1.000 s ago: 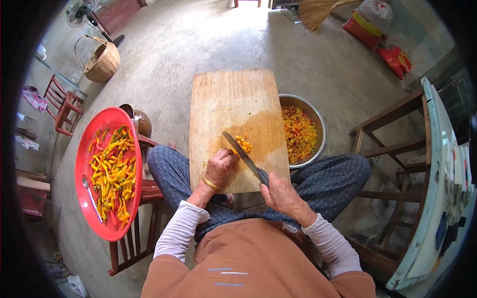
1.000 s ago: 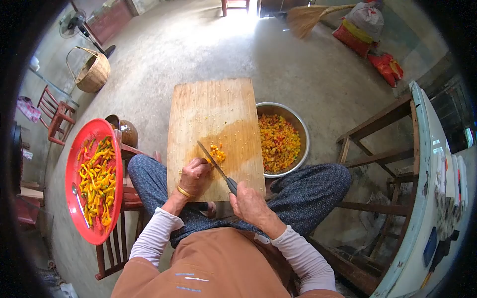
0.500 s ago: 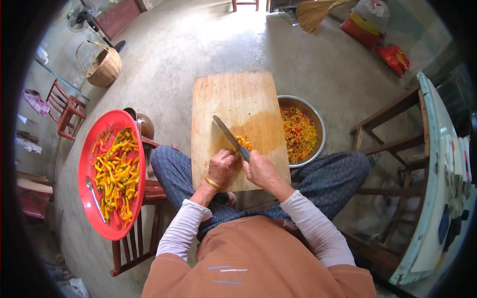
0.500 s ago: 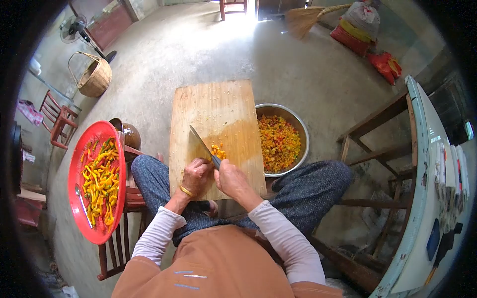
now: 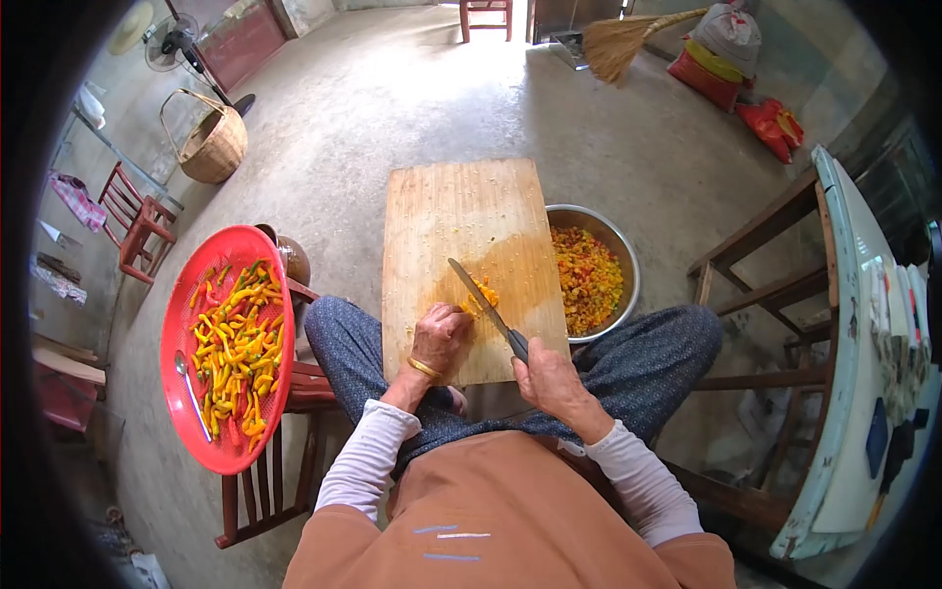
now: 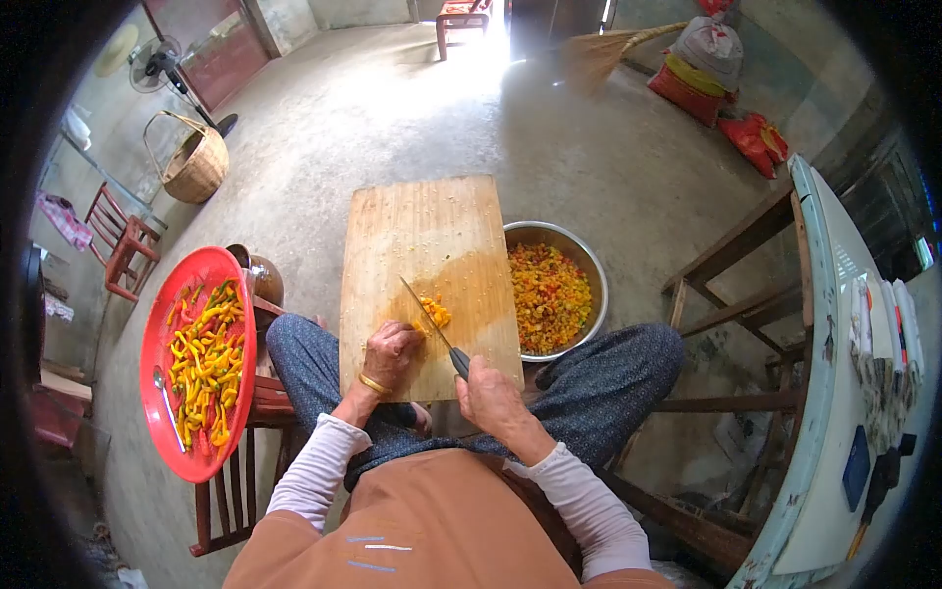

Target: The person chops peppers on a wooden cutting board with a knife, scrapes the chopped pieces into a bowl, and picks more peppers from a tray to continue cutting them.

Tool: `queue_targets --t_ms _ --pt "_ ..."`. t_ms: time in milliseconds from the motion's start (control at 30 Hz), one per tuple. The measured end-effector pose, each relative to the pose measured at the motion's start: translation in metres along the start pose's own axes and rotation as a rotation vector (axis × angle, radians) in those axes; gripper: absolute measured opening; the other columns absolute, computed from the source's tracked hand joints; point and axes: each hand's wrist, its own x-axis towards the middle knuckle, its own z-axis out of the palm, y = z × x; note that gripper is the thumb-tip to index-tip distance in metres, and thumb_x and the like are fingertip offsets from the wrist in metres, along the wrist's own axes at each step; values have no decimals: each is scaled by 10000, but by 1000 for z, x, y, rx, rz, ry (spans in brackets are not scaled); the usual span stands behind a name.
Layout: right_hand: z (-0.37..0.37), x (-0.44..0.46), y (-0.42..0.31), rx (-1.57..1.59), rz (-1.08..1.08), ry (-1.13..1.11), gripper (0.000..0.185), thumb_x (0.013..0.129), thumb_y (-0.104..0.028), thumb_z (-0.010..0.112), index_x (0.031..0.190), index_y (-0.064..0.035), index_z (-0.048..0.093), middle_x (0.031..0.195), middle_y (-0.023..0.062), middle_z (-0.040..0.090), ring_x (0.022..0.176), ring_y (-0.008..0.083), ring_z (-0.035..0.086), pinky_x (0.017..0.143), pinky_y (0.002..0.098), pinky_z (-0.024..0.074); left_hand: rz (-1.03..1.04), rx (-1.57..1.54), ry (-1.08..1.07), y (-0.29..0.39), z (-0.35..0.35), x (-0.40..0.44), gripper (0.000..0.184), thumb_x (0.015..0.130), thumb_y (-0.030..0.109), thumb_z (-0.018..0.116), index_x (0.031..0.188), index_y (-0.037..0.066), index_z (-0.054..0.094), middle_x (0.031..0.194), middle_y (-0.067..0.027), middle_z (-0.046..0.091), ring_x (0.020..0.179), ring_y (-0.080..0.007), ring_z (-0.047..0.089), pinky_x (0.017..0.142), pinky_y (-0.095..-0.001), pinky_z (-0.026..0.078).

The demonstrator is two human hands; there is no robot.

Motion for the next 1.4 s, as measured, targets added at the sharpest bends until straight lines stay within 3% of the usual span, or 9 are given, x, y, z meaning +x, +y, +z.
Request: queue_targets --t_ms 267,467,700,867,1067,1400 --pt "-9 -2 5 64 -95 -55 221 831 -152 579 820 36 464 636 298 537 645 478 560 546 530 427 23 49 -31 0 0 -1 109 660 12 688 738 35 616 778 -106 634 735 -276 615 671 -342 504" --pt "-2 13 -8 -27 -26 -119 232 830 -171 583 842 35 478 678 292 584 680 467 597 592 509 480 -28 7 -36 2 -2 4 93 679 34 683 765 41 648 795 -113 643 736 -276 624 664 -348 506" --pt "37 50 -13 17 -48 -5 225 836 -168 573 854 31 470 684 282 588 669 462 596 599 513 478 -52 -2 22 5 -2 0 105 668 48 697 763 45 653 795 -117 640 734 -281 625 644 -356 504" --pt "14 24 2 -4 -4 -37 233 831 -171 580 866 35 477 712 299 588 693 470 595 600 518 475 -36 28 14 5 -2 -1 103 660 39 699 740 43 634 777 -112 632 723 -279 625 638 -353 508" --pt "-5 8 1 89 -103 -44 191 827 -114 563 807 40 451 625 295 527 634 481 552 545 527 410 8 27 14 1 0 -1 112 660 28 695 741 41 620 772 -103 633 717 -274 624 642 -348 508" --pt "-4 26 12 108 -133 -125 200 842 -132 553 809 42 458 629 274 534 619 465 543 536 500 403 -27 10 -21 1 -2 2 105 656 12 681 736 37 618 773 -102 627 702 -276 613 627 -358 498"
